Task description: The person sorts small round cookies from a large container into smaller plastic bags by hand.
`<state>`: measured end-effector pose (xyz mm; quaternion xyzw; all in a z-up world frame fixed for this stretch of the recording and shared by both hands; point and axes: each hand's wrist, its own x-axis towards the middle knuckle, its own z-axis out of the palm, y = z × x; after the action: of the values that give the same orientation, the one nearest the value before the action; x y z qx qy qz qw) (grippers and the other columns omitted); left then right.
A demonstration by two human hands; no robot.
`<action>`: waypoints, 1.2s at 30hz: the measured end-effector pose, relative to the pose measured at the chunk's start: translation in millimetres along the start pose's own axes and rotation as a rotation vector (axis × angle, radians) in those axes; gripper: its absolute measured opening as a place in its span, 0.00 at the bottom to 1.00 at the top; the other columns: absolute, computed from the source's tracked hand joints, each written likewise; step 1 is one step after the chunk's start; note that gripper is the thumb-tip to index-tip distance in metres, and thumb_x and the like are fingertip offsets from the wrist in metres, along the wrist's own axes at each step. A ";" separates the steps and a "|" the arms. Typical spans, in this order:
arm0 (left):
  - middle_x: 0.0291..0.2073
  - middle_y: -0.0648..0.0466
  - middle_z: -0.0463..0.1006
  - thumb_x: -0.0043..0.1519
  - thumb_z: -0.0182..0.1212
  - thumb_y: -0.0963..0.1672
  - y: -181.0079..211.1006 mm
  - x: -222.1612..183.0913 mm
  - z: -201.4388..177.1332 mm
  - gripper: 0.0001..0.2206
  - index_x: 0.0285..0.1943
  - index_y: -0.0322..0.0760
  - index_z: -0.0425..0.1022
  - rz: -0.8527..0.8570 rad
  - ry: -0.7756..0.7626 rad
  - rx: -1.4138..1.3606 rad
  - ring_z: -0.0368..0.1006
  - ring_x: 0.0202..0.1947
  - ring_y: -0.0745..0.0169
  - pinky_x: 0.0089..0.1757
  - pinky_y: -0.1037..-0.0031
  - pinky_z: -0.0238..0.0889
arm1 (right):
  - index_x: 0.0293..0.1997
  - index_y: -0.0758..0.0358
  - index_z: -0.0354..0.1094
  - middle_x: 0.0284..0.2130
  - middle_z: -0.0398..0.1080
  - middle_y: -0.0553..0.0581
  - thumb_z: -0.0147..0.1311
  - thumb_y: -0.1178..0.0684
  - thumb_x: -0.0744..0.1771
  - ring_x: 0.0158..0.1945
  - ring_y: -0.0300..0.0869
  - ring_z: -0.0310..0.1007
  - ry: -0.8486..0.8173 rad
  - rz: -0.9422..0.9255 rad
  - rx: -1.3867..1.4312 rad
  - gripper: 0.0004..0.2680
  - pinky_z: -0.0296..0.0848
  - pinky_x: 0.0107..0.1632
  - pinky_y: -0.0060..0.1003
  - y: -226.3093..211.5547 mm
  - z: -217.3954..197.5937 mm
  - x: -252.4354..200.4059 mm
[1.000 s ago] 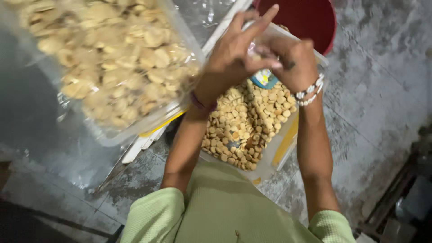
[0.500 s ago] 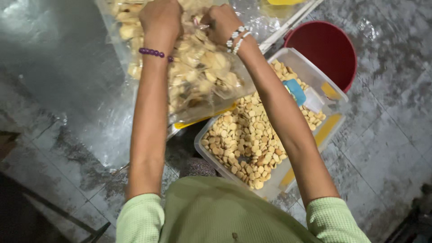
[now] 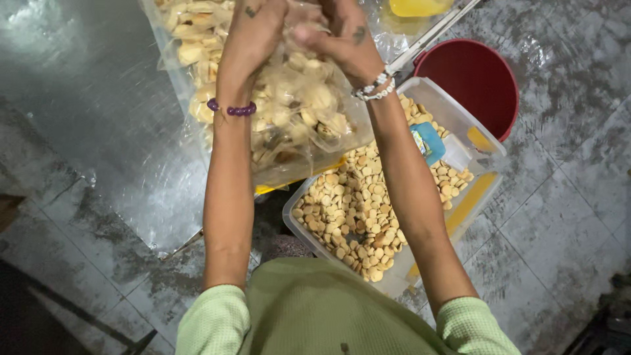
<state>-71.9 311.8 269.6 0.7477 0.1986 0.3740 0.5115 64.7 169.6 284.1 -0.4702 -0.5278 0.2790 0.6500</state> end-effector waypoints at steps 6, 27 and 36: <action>0.30 0.54 0.80 0.66 0.67 0.39 67.1 -18.3 -5.4 0.08 0.40 0.23 0.76 0.118 0.015 -0.321 0.77 0.29 0.69 0.31 0.77 0.71 | 0.46 0.72 0.76 0.35 0.78 0.57 0.64 0.61 0.70 0.36 0.37 0.77 0.155 0.085 -0.085 0.04 0.75 0.39 0.30 -32.1 -0.4 -8.9; 0.23 0.63 0.72 0.72 0.60 0.47 84.6 -122.3 244.6 0.17 0.32 0.31 0.75 -0.083 -0.489 -0.721 0.62 0.24 0.80 0.30 0.84 0.53 | 0.39 0.69 0.71 0.29 0.72 0.54 0.59 0.55 0.73 0.30 0.34 0.69 0.340 0.084 -0.240 0.08 0.67 0.33 0.26 -118.5 -115.6 -251.5; 0.44 0.46 0.74 0.60 0.63 0.41 41.4 -147.8 301.4 0.05 0.37 0.32 0.80 0.312 -0.808 -0.448 0.71 0.34 0.66 0.33 0.80 0.66 | 0.33 0.67 0.75 0.26 0.69 0.54 0.69 0.55 0.69 0.30 0.36 0.68 0.342 0.173 -0.999 0.09 0.65 0.32 0.30 -113.5 -150.7 -351.7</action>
<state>59.6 9.1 195.5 0.7253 -0.2158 0.1597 0.6340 91.4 -225.9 237.8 -0.8030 -0.4421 -0.0341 0.3983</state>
